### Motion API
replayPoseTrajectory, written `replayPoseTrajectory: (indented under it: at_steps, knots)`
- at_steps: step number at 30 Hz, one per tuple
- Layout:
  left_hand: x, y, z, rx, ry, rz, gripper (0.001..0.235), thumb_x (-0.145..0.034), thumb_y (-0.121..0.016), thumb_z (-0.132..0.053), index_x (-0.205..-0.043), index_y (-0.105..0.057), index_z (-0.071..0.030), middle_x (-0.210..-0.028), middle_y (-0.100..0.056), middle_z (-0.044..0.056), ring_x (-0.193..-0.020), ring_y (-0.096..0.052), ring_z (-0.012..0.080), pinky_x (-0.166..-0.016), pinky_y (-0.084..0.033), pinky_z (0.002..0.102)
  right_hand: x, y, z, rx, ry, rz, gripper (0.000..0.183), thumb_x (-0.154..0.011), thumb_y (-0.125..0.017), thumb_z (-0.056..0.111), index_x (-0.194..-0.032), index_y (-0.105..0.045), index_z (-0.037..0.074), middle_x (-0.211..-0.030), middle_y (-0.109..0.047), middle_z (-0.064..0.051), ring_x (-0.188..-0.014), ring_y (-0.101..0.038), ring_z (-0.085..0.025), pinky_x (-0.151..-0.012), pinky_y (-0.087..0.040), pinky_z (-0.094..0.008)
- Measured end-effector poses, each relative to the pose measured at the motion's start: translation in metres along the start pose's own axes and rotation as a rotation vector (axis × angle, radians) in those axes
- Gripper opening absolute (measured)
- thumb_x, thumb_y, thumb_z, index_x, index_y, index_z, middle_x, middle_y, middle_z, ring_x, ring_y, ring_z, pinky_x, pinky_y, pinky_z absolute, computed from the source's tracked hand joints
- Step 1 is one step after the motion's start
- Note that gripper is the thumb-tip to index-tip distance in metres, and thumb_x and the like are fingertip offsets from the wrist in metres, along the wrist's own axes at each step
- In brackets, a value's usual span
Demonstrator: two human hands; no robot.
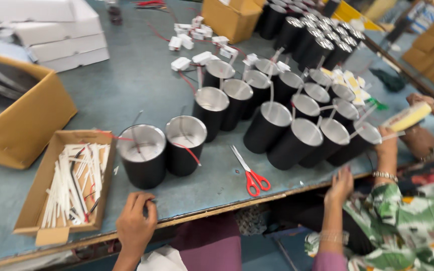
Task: The person inserts white wicks into black cylindrical candle containers, aligns them with internal wires, and places the finished units on the table. The person also handles a cardboard box of wicks and moves containers to organize the workspace.
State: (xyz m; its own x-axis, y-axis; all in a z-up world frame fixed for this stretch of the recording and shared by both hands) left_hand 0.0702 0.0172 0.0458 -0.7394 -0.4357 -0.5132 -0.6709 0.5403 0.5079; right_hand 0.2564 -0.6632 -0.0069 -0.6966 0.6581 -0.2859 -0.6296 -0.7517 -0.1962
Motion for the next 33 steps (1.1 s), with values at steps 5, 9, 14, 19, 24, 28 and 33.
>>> replayPoseTrajectory:
  at_steps: [5,9,14,19,24,28,33]
  knots:
    - [-0.006,0.013,-0.004,0.115,-0.010,0.000,0.010,-0.083,-0.067,-0.006,-0.091,-0.070,-0.011,-0.096,-0.069,0.003,-0.070,-0.068,0.0247,-0.061,-0.052,0.036,0.139,-0.063,0.032,0.038,0.137,-0.027,0.013,-0.112,-0.063,0.005,-0.121,-0.061,-0.004,-0.106,-0.067,-0.011,-0.090,-0.059,-0.017,-0.078,-0.050,-0.027]
    - [-0.008,0.026,-0.002,0.361,0.143,0.061,0.013,-0.086,-0.062,-0.001,-0.096,-0.069,-0.007,-0.100,-0.068,0.006,-0.074,-0.070,0.0233,-0.066,-0.055,0.033,0.239,-0.208,0.079,0.063,0.234,0.338,0.029,-0.102,-0.059,0.002,-0.131,-0.058,0.000,-0.124,-0.066,-0.014,-0.113,-0.064,-0.019,-0.097,-0.055,-0.031]
    - [-0.018,0.102,-0.007,0.210,-0.029,-0.139,0.021,-0.082,-0.062,0.002,-0.101,-0.068,-0.003,-0.105,-0.064,0.012,-0.100,-0.064,0.0334,-0.087,-0.051,0.042,0.319,-0.348,0.114,0.056,0.202,0.837,0.098,-0.079,-0.083,0.015,-0.156,-0.023,0.004,-0.143,-0.048,-0.016,-0.132,-0.050,-0.027,-0.106,-0.045,-0.039]
    - [-0.063,0.139,0.050,0.090,0.085,-0.005,0.015,-0.087,-0.065,-0.010,-0.099,-0.071,-0.003,-0.102,-0.069,0.016,-0.096,-0.069,0.0338,-0.086,-0.052,0.044,0.336,-0.390,0.088,0.062,0.014,0.906,0.094,-0.068,-0.090,0.016,-0.145,-0.036,0.004,-0.133,-0.056,-0.014,-0.121,-0.057,-0.025,-0.103,-0.047,-0.036]
    - [-0.097,0.076,0.113,-0.256,0.297,0.491,0.032,-0.090,-0.070,-0.034,-0.098,-0.076,-0.004,-0.098,-0.073,0.021,-0.092,-0.071,0.0386,-0.084,-0.054,0.047,0.344,-0.369,0.088,0.146,0.118,0.712,0.094,-0.068,-0.093,0.019,-0.141,-0.036,0.000,-0.131,-0.056,-0.016,-0.118,-0.057,-0.025,-0.103,-0.046,-0.037]
    - [-0.115,0.026,0.137,-0.402,0.246,0.632,0.041,-0.087,-0.074,-0.042,-0.095,-0.074,-0.002,-0.097,-0.074,0.022,-0.095,-0.071,0.0395,-0.083,-0.056,0.049,0.359,-0.343,0.115,0.191,0.233,0.584,0.102,-0.065,-0.094,0.020,-0.142,-0.031,-0.003,-0.133,-0.049,-0.021,-0.120,-0.053,-0.028,-0.103,-0.045,-0.039]
    - [-0.133,-0.006,0.168,-0.403,0.195,0.634,0.034,-0.079,-0.079,-0.032,-0.095,-0.074,-0.003,-0.098,-0.074,0.022,-0.094,-0.072,0.0381,-0.083,-0.057,0.047,0.403,-0.316,0.114,0.291,0.071,0.504,0.106,-0.066,-0.092,0.025,-0.144,-0.026,-0.004,-0.133,-0.049,-0.023,-0.121,-0.053,-0.029,-0.103,-0.044,-0.040]
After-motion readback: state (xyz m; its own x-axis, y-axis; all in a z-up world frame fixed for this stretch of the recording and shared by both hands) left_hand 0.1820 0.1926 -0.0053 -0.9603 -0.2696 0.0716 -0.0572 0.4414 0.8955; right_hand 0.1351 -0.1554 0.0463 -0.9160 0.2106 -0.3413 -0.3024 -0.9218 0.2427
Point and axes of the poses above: each hand's wrist, its own x-axis away from the middle knuckle, its own y-axis out of the back of the hand, z = x × y, the point moved 9 cm from there along -x, towards the middle knuckle
